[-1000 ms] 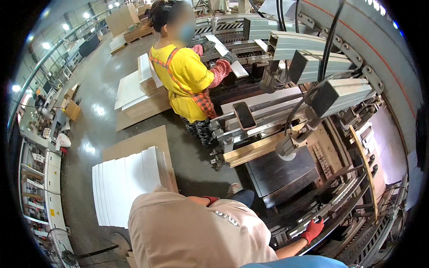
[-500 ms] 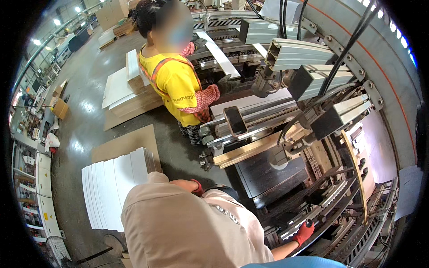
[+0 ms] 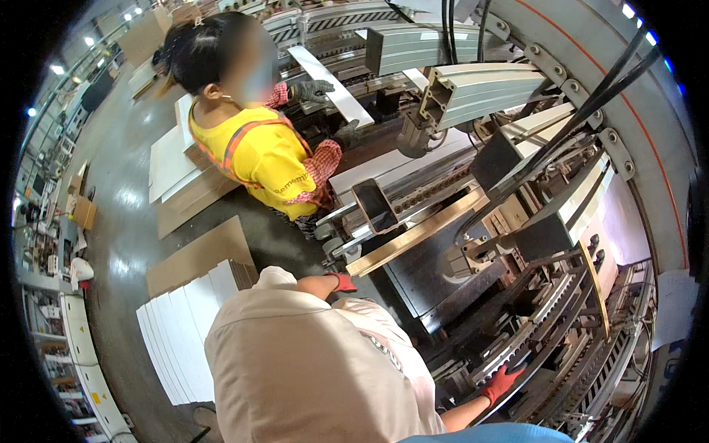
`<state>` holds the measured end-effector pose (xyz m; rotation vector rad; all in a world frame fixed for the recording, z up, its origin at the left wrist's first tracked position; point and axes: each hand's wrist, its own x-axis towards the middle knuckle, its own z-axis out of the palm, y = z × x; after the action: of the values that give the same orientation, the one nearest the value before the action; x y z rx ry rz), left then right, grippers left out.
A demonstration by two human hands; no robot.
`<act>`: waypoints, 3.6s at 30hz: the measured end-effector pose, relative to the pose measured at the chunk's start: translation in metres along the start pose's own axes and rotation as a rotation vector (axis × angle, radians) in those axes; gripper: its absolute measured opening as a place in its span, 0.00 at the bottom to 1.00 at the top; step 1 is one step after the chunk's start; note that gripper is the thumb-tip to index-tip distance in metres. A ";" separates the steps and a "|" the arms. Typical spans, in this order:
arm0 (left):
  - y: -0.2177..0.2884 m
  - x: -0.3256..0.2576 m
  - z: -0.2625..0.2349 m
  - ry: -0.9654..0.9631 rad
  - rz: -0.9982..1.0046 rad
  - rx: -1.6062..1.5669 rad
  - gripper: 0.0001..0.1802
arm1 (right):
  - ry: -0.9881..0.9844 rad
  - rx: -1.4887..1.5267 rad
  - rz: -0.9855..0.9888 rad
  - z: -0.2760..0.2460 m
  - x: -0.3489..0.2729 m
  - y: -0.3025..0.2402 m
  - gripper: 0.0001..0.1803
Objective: The person operates a wood processing machine by feeding long wooden panels into the mechanism and clearing processed pieces.
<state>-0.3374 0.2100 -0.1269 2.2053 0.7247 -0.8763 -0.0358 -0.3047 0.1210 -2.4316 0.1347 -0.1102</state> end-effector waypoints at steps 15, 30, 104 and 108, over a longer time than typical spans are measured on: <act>0.273 0.017 0.006 -0.291 0.819 -0.096 0.36 | 0.114 -0.103 0.329 -0.028 -0.162 0.041 0.25; 0.461 -0.140 -0.001 -0.534 1.605 -0.267 0.30 | 0.564 0.020 0.529 -0.019 -0.188 0.003 0.36; 0.387 0.029 -0.096 0.187 0.519 -1.183 0.11 | 0.900 1.124 0.284 -0.101 -0.038 0.037 0.14; 0.356 0.041 -0.116 0.074 0.515 -1.297 0.16 | 0.824 0.805 0.373 -0.035 0.031 0.069 0.28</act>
<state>-0.0251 0.0782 0.0364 1.1227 0.4742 0.0309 -0.0138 -0.3833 0.1045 -1.4089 0.7441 -0.8185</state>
